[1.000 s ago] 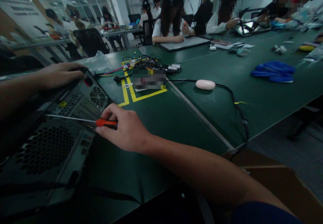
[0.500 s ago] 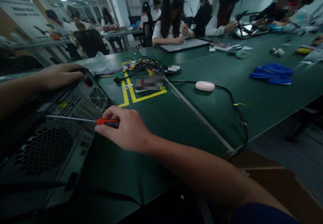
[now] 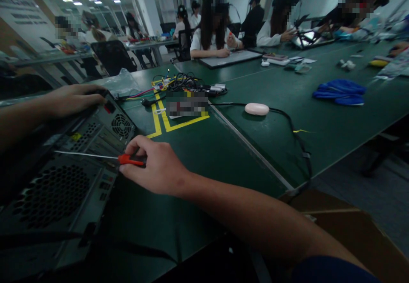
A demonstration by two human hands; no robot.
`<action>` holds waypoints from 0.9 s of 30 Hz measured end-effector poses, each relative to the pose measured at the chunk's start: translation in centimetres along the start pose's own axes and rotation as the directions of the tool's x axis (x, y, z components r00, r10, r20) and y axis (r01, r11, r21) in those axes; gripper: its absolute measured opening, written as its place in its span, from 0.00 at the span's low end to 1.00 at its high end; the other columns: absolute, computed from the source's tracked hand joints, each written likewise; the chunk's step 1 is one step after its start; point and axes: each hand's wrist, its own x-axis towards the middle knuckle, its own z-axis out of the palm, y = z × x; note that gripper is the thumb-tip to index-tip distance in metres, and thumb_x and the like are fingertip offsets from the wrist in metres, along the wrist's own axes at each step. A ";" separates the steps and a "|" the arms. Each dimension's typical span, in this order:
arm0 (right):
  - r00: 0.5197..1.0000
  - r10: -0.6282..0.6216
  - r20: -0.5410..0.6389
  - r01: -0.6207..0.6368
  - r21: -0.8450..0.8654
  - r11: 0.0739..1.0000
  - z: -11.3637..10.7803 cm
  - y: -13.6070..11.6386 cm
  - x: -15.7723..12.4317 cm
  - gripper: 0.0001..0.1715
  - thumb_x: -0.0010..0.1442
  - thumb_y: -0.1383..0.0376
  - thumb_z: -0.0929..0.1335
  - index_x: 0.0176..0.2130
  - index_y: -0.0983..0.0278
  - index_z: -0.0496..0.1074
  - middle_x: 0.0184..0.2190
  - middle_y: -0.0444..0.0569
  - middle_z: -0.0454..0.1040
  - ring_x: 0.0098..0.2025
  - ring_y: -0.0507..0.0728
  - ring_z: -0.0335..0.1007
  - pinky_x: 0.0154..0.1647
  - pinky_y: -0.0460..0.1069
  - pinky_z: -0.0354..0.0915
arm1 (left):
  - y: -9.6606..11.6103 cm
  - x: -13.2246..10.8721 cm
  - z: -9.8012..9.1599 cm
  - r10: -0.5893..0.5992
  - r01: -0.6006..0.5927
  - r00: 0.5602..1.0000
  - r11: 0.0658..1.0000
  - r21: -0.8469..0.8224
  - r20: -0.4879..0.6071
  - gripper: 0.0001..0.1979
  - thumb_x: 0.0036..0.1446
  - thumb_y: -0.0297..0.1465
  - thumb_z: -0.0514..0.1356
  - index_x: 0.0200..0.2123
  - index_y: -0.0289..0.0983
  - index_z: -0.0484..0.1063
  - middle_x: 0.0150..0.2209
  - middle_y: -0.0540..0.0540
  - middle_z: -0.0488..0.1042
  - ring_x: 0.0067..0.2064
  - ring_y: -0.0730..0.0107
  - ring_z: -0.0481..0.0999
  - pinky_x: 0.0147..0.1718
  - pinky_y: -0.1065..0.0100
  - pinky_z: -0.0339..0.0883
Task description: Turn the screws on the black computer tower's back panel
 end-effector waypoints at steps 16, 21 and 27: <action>0.999 0.030 0.022 -0.030 -0.010 1.000 -0.1 -0.1 0.1 0.10 0.60 0.63 0.72 0.41 0.63 0.70 0.33 0.43 0.74 0.33 0.52 0.70 0.35 0.48 0.63 | 0.4 -0.2 0.0 -0.031 0.031 0.999 0.999 0.011 -0.009 0.38 0.56 0.49 0.46 0.62 0.31 0.67 0.61 0.38 0.70 0.62 0.47 0.68 0.64 0.51 0.58; 1.000 0.016 0.007 -0.016 -0.012 1.000 0.0 0.2 0.1 0.11 0.60 0.62 0.72 0.42 0.64 0.72 0.34 0.43 0.75 0.33 0.51 0.70 0.37 0.48 0.64 | 0.7 -0.4 -0.2 -0.044 0.044 0.999 0.999 0.004 -0.016 0.38 0.55 0.49 0.46 0.62 0.34 0.69 0.61 0.40 0.71 0.62 0.46 0.69 0.64 0.50 0.58; 0.996 0.089 -0.025 -0.089 0.010 0.996 0.1 0.1 0.4 0.11 0.59 0.61 0.74 0.40 0.65 0.77 0.35 0.45 0.77 0.37 0.52 0.72 0.39 0.47 0.64 | 0.4 -0.2 -0.1 -0.038 0.038 0.999 0.999 0.015 -0.020 0.39 0.54 0.50 0.46 0.61 0.33 0.69 0.62 0.39 0.70 0.63 0.45 0.68 0.64 0.49 0.57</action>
